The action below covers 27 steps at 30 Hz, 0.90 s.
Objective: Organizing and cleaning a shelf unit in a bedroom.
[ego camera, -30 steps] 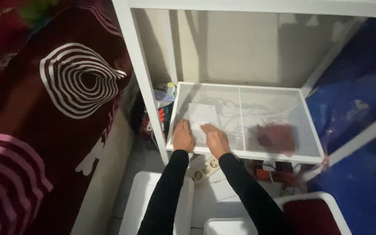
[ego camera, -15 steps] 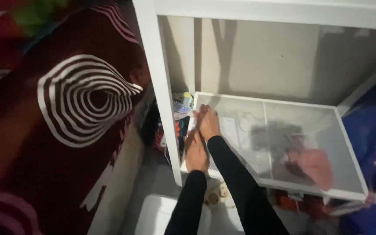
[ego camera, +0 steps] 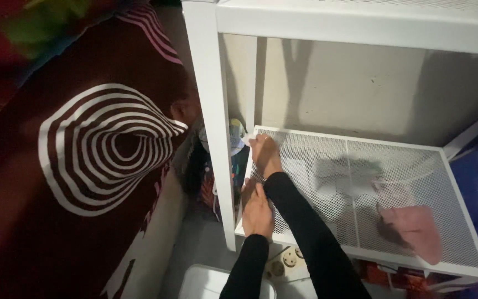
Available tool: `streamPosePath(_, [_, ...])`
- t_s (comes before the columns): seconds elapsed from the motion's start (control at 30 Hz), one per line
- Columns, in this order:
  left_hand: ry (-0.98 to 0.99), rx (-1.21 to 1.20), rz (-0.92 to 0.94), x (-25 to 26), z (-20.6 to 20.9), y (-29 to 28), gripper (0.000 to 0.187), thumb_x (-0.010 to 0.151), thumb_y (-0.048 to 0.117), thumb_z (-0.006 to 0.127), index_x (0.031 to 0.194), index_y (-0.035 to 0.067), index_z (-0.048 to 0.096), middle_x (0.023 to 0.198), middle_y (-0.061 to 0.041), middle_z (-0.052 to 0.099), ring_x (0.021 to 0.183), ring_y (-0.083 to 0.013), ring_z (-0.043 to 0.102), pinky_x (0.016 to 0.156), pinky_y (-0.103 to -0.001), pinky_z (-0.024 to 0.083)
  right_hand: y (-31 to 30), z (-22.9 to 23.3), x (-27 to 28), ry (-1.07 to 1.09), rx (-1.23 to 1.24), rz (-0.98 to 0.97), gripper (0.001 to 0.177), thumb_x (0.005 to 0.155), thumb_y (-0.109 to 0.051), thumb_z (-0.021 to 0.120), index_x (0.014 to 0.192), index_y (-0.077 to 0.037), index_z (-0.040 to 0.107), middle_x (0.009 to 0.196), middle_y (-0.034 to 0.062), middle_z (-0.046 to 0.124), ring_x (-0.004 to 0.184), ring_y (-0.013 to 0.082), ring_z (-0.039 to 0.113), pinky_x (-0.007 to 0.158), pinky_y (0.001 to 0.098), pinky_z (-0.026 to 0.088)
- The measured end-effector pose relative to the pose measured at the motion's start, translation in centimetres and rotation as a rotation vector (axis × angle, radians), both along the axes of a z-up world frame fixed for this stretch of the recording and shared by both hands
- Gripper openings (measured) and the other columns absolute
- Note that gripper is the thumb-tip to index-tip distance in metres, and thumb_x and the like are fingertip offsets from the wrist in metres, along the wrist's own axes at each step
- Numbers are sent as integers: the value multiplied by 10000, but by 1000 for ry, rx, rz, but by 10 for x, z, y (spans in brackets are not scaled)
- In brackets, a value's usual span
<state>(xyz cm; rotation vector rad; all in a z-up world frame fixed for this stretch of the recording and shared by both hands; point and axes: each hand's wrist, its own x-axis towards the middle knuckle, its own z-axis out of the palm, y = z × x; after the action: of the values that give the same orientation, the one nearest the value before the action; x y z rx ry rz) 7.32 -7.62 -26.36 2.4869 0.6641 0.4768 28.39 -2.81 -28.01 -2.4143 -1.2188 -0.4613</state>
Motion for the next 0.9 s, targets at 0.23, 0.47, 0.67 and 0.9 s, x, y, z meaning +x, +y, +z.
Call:
streamPosePath(0.23, [-127, -86, 37, 3, -11, 1, 506, 1022, 113, 348, 1495, -67, 372, 1607, -231, 346, 1510, -345, 275, 1248, -400, 160, 8, -14, 37, -82, 79, -180, 207, 987, -141, 564, 953, -14, 724, 1060, 178, 651, 1069, 350, 617, 902, 467, 522])
streamPosePath(0.47, [-115, 135, -43, 2, -9, 6, 642, 878, 87, 436, 1505, -44, 392, 1611, -194, 370, 1540, -315, 248, 1265, -423, 132, -22, -1, 61, -111, -49, -181, 230, 964, -91, 535, 1104, -44, 711, 1173, 179, 661, 1131, 334, 630, 956, 436, 528])
streamPosePath(0.67, [-63, 169, -15, 7, 6, 1, 585, 988, 265, 410, 1500, -18, 394, 1594, -170, 373, 1520, -297, 262, 1240, -439, 144, -93, -2, 87, 87, 95, -304, 247, 958, -75, 539, 1119, -12, 716, 1194, 216, 706, 1100, 375, 655, 956, 454, 532])
streamPosePath(0.9, [-24, 253, -53, 29, -23, 12, 570, 1040, 304, 359, 1519, -2, 391, 1611, -177, 357, 1527, -292, 251, 1247, -437, 147, -176, 0, 120, -132, -167, -495, 257, 891, -26, 586, 1094, 58, 718, 1094, 228, 717, 1026, 334, 695, 866, 399, 579])
